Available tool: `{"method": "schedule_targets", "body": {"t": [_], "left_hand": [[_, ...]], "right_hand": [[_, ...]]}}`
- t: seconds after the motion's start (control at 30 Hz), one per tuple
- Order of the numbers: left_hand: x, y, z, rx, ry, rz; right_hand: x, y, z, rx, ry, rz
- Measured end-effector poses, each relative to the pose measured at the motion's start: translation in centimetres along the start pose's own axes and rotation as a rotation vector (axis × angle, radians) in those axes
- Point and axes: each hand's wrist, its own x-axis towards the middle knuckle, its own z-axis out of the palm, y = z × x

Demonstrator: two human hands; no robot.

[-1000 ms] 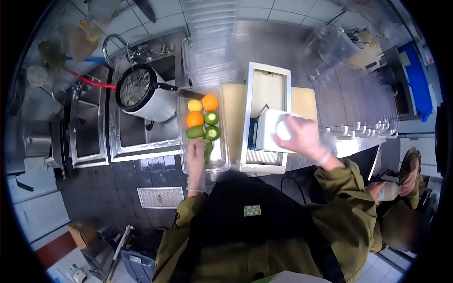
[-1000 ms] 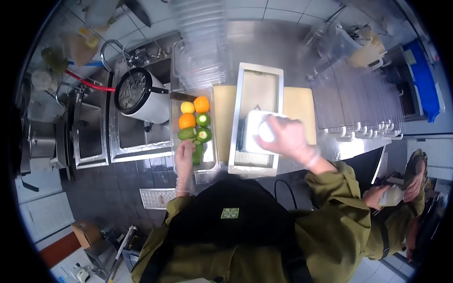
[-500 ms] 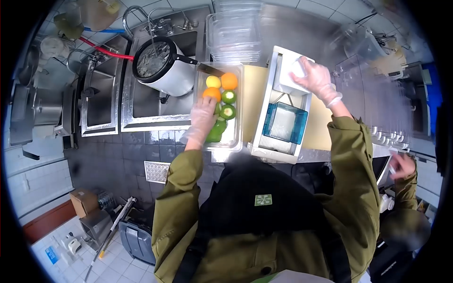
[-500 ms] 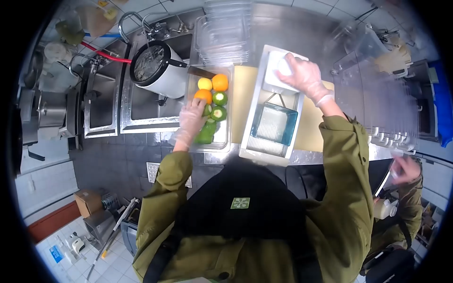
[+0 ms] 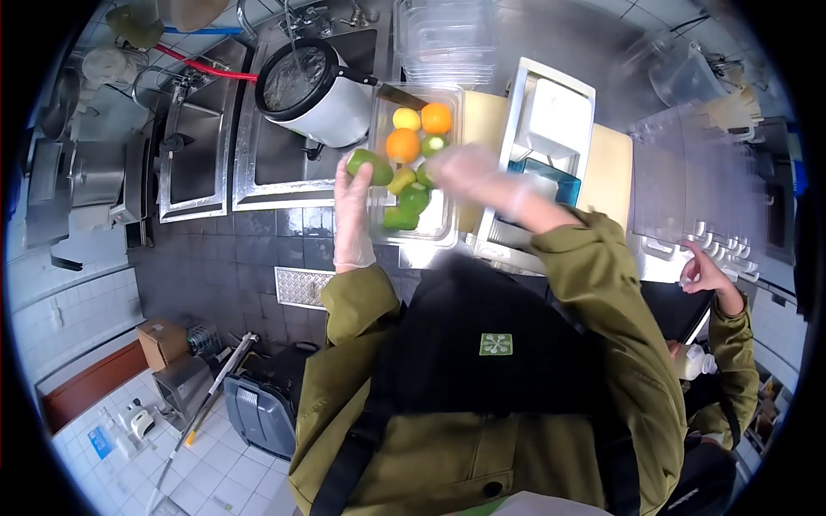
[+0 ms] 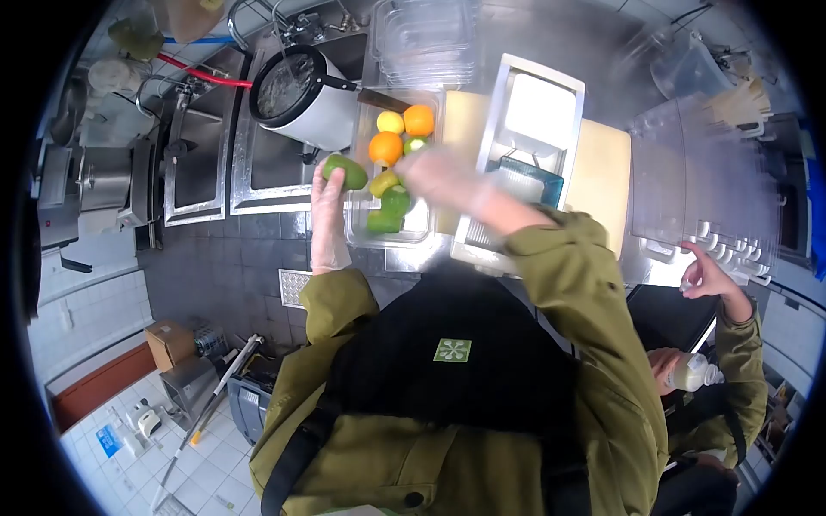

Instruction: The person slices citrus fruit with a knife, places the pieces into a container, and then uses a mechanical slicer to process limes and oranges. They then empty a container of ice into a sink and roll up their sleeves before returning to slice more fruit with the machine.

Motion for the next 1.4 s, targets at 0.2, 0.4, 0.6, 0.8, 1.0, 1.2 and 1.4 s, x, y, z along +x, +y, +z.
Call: {"method": "schedule_targets", "body": {"t": [0.2,0.4,0.6,0.8,1.0,1.2,1.4], "left_hand": [[-3.2,0.4,-4.1,0.08,0.137,0.022],[-5.3,-1.5,-7.4,0.115,0.19,-0.049],[-6.7,-2.1,-7.7,0.007,0.237,-0.055],[-4.9,-4.9,-9.4,-0.303,0.201,-0.067],[-4.9,-4.6,-8.6,-0.309,0.107,-0.128],[-4.9,-2.0,-7.2,0.095,0.173,-0.152],[-6.3,2.9,8.2,0.407,-0.441,-0.04]], "right_hand": [[5.4,-6.8,12.0,-0.188,-0.298,-0.179],[7.4,-7.7,12.5,0.039,-0.352,0.073],[9.0,-6.7,14.4,-0.118,-0.423,0.123],[7.1,-6.6,11.8,-0.061,-0.441,0.101],[2.7,-7.3,6.0,0.524,0.202,0.241],[-7.9,-5.5,-3.4,0.67,0.719,0.512],[-16.5,-4.5,-5.4,0.325,0.562,0.784]]}}
